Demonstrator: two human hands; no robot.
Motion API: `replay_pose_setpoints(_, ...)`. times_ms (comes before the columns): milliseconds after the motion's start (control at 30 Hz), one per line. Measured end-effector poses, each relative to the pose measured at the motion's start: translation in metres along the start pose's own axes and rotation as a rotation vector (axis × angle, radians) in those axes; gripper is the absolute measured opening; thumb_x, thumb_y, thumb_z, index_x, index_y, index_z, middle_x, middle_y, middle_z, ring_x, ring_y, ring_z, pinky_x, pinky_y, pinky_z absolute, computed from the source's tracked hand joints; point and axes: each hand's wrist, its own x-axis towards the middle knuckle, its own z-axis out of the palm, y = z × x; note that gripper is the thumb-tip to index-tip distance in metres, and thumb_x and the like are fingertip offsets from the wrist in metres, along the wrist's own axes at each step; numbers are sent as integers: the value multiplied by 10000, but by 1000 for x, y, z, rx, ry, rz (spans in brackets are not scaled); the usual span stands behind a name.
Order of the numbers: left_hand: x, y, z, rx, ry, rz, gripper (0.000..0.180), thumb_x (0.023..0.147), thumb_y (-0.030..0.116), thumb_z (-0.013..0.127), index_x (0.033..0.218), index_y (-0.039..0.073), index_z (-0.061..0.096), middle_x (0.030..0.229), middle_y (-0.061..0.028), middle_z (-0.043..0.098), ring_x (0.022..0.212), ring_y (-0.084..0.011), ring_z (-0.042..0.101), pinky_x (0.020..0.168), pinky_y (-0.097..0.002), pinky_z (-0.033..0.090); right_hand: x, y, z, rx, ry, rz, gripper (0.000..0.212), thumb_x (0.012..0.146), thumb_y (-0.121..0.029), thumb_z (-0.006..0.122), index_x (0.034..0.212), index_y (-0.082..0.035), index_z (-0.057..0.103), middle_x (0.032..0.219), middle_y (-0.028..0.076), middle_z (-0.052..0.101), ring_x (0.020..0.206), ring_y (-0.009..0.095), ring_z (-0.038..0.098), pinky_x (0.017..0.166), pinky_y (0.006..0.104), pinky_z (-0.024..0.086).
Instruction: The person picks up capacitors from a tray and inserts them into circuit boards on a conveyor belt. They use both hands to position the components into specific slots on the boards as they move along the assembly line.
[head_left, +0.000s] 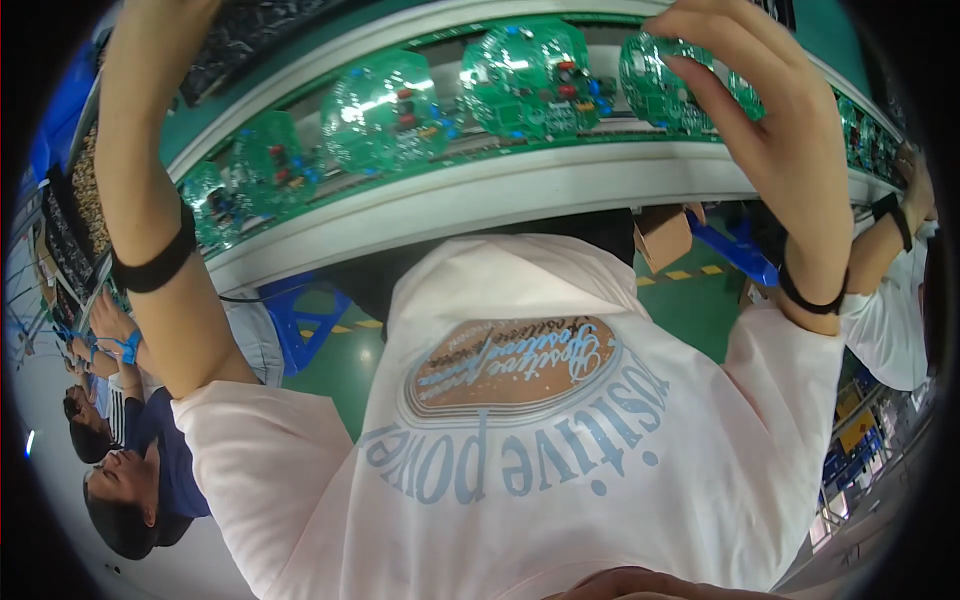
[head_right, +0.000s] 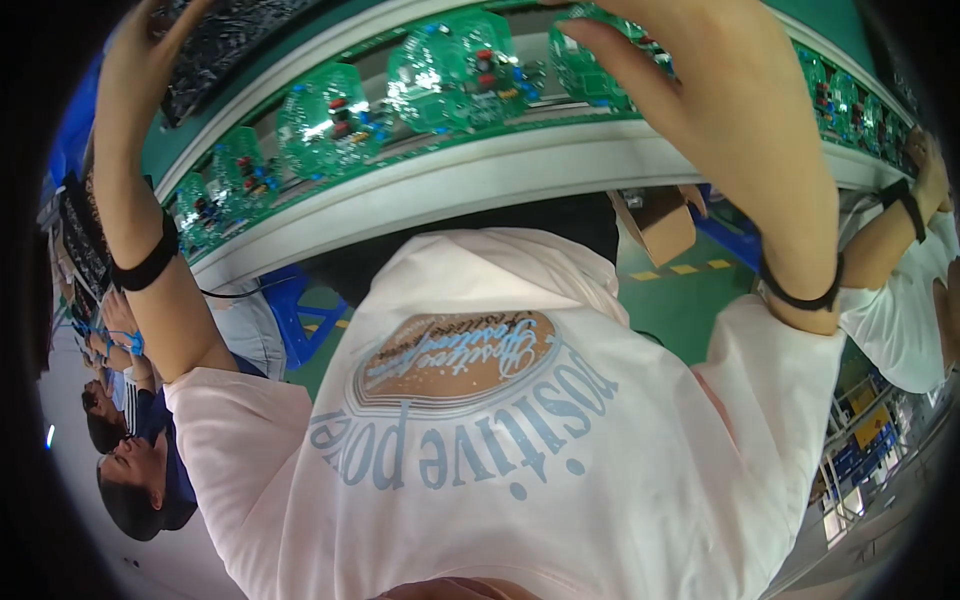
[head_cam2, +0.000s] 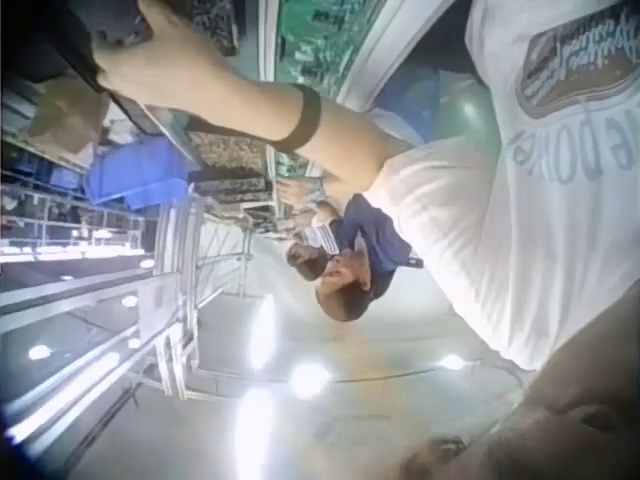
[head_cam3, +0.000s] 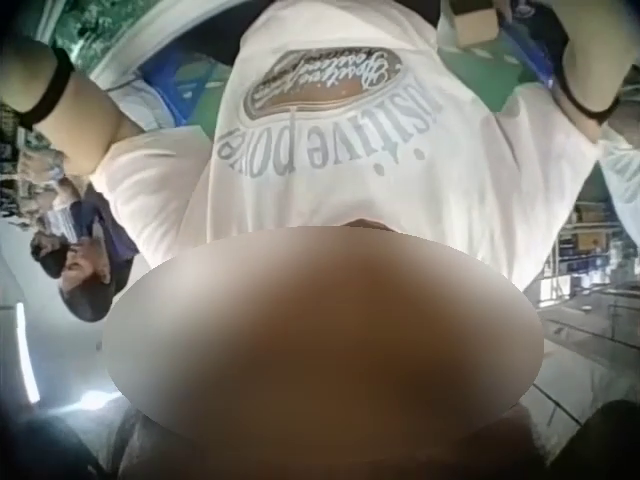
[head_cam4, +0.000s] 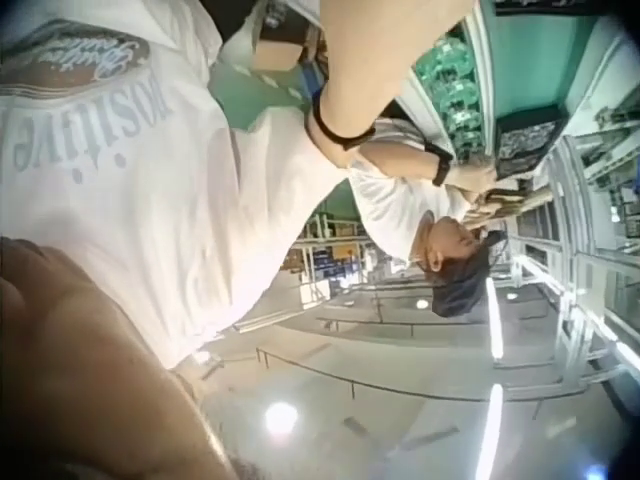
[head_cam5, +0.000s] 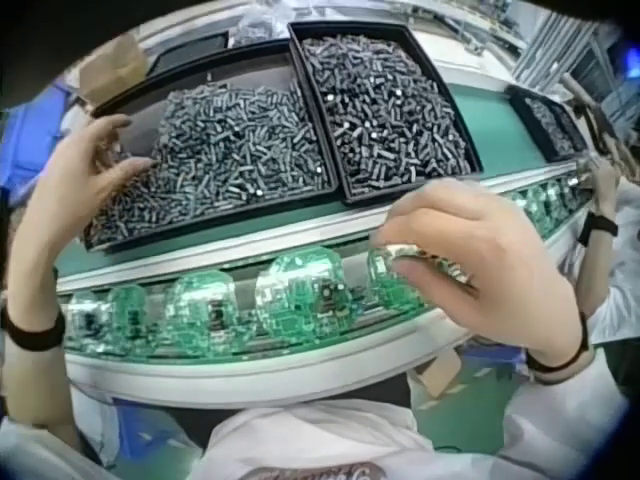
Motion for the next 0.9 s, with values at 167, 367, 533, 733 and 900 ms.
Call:
replay_pose_setpoints(167,18,19,-4,-260,-259,-203,313,891,103,798,1143,-45,688,934,-100,719,778,-154,653,706,-299,541,47,19,-6,-233,50,-181,299,866,-105,744,1143,-14,675,1075,162,648,1043,351,635,917,438,511)
replay_pose_setpoints(367,22,37,18,-588,-257,-38,229,876,71,778,1067,-43,724,871,-151,746,769,-218,708,713,-326,554,129,62,41,-286,236,-254,340,894,-161,721,1199,-20,671,1093,162,642,1095,381,618,953,438,510)
replay_pose_setpoints(533,16,56,-1,-532,-118,101,175,856,63,775,991,-41,736,845,-199,736,742,-267,728,691,-337,554,153,59,45,-123,123,-297,251,929,-187,708,1124,-28,713,1059,148,673,998,376,657,910,451,537)
replay_pose_setpoints(733,2,48,-9,-596,-122,44,150,858,73,770,940,-48,736,831,-196,727,723,-286,720,682,-343,554,133,41,37,-7,178,-271,172,953,-156,701,1052,-23,747,968,137,718,884,314,707,805,419,571)
replay_pose_setpoints(900,-12,45,-13,-595,-89,39,139,863,51,761,959,-45,731,835,-180,719,721,-304,704,679,-344,550,118,44,32,642,75,-12,151,997,-92,664,1076,-3,756,953,112,760,841,208,738,750,318,595)
